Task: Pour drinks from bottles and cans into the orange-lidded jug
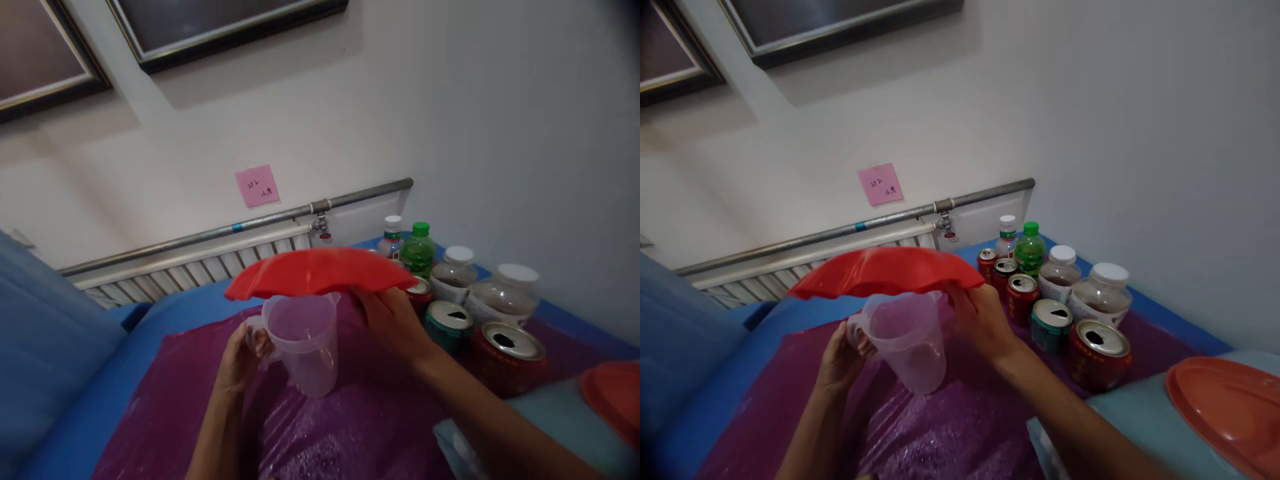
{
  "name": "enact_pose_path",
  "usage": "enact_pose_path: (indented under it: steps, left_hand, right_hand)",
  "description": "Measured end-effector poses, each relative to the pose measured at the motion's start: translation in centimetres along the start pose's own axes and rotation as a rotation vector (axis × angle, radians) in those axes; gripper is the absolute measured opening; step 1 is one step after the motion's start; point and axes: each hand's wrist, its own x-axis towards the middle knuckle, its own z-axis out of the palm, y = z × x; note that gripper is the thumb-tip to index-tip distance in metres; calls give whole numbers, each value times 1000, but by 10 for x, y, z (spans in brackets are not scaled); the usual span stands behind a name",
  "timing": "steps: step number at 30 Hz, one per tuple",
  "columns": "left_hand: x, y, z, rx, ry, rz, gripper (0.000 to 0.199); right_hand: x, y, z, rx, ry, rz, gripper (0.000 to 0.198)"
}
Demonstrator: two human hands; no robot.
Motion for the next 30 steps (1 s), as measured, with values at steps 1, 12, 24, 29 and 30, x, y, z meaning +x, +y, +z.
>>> enact_pose_path:
  steps: [1,12,24,29,30]
  left_hand:
    - [0,1,-3,24,21,14,47]
    - [25,-5,-60,848,425,-106,41]
    - [19,-24,-82,1531,436,-393,67]
    - [18,-21,-86,1576,383,-395,66]
    - [18,-22,-87,1575,379,-394,67]
  right_hand:
    - [0,-1,-1,30,0,63,42]
    - [13,2,-9,387,53,180,30]
    - [12,2,-8,396,53,212,30]
    - [14,9,-8,399,49,203,30]
    - [14,11,-8,407,54,205,30]
